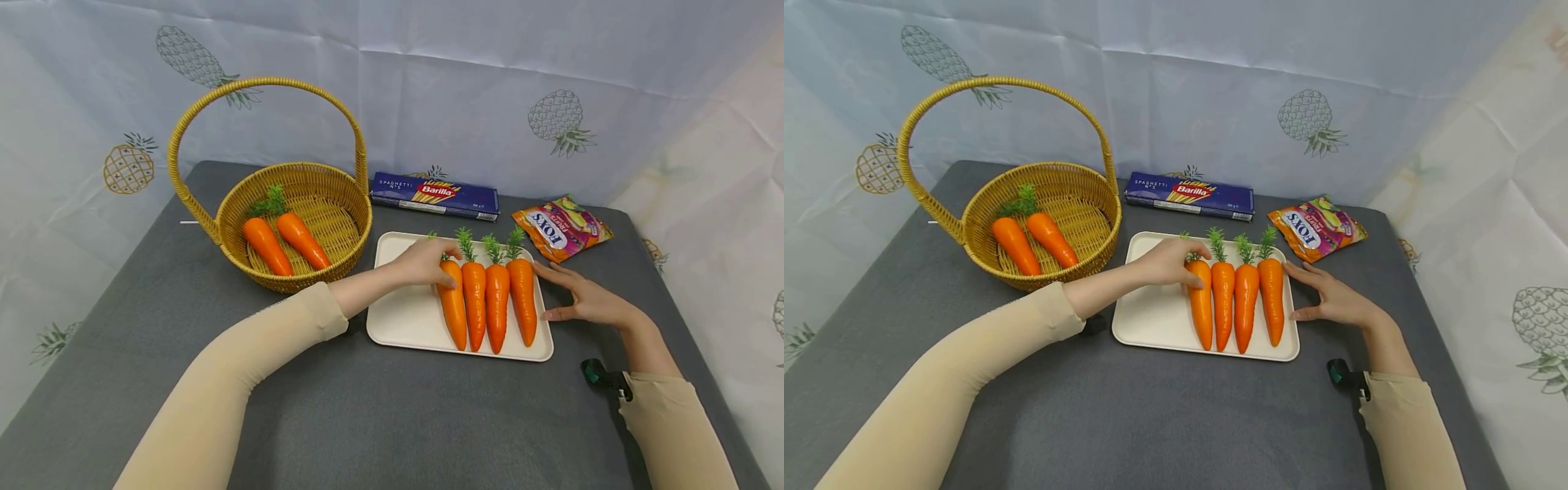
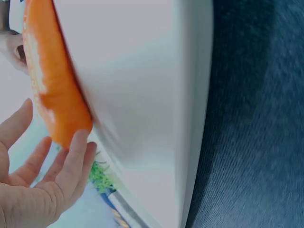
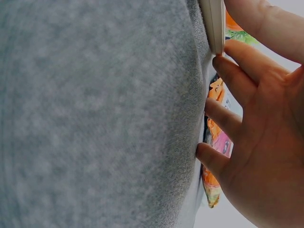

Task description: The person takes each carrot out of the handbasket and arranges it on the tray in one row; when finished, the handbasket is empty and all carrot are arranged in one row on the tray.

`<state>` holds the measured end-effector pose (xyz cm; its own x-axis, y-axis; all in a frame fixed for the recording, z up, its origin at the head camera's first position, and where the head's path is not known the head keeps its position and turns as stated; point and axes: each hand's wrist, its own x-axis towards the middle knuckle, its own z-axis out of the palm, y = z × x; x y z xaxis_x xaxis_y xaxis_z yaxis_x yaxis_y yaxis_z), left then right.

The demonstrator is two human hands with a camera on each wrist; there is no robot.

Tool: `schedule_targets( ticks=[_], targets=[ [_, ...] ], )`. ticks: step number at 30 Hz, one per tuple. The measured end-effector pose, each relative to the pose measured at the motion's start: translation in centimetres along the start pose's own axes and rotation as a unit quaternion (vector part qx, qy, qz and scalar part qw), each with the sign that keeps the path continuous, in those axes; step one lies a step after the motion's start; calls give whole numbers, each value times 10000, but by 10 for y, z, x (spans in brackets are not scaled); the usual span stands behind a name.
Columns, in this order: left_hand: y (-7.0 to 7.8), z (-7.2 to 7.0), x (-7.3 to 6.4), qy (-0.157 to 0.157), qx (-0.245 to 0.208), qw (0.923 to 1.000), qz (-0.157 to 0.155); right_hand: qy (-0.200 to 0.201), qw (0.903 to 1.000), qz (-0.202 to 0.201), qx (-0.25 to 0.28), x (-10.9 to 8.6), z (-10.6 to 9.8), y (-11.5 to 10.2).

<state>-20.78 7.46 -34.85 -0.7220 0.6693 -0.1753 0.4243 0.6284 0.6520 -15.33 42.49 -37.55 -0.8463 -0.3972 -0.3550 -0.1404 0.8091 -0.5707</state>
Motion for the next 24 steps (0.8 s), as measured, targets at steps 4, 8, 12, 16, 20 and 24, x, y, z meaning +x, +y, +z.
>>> schedule_targets(
  ticks=[4, 8, 12, 16, 20, 24],
  targets=[
    [3, -6, -4, 2, 74, 10000, 7, 4, 10000, -20, 1, 0, 0, -1],
    [6, -14, -10, 35, 113, 9999, 43, 15, 10000, -54, 6, 0, 0, -1],
    [9, -24, -15, 95, -6, 9999, 96, 34, 9999, -104, 31, -1, 1, -2],
    [13, -35, -20, 263, -170, 9993, 194, 43, 9999, -110, 42, -1, 1, -2],
    [16, -48, -26, 418, -291, 9985, 209, 40, 9999, -100, 58, 0, 1, -1],
    [18, -63, -33, 577, -344, 9977, 76, 52, 9999, -90, 56, 0, 1, -2]
  ],
)
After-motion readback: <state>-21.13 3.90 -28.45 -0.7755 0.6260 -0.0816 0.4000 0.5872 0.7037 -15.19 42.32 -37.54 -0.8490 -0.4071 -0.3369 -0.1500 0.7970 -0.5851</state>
